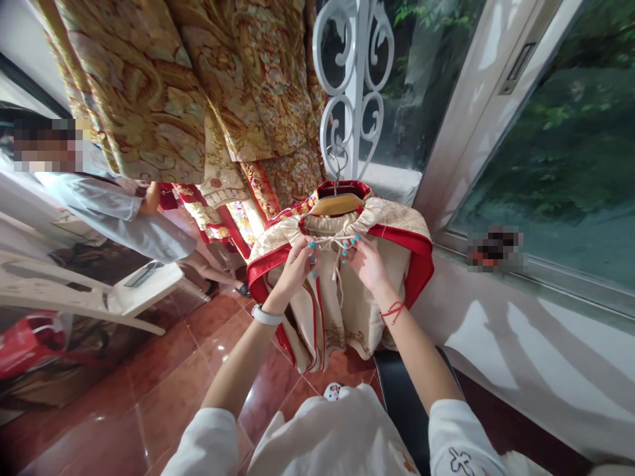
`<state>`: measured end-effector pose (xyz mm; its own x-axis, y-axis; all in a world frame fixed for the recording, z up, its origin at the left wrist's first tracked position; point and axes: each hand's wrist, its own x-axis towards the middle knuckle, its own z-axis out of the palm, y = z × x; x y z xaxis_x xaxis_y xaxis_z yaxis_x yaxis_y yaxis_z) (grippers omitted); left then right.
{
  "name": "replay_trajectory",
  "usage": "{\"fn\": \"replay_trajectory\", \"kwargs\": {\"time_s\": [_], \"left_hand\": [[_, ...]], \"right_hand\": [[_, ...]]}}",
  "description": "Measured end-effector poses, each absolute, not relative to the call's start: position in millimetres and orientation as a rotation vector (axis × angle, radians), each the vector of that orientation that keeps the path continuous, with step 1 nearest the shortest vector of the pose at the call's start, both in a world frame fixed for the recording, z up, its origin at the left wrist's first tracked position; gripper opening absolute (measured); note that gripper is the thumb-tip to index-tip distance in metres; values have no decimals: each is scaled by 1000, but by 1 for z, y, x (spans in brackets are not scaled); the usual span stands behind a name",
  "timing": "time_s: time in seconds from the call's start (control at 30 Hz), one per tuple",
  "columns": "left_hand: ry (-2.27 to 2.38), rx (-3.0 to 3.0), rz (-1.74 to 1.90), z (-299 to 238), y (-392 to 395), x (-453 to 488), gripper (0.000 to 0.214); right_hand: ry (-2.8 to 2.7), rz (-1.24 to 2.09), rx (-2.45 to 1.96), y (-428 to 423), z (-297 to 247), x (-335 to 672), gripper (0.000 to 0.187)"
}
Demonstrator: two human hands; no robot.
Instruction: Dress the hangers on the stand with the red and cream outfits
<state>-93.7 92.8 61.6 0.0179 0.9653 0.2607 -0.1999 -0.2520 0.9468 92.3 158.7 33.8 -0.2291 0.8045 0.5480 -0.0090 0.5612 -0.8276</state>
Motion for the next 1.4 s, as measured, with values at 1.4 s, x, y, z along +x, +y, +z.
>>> {"fn": "replay_trajectory", "kwargs": {"time_s": [1.4], "left_hand": [[1549, 1451, 1438, 63, 102, -231, 57]], "right_hand": [[-1647, 274, -948, 248, 48, 215, 26]]}}
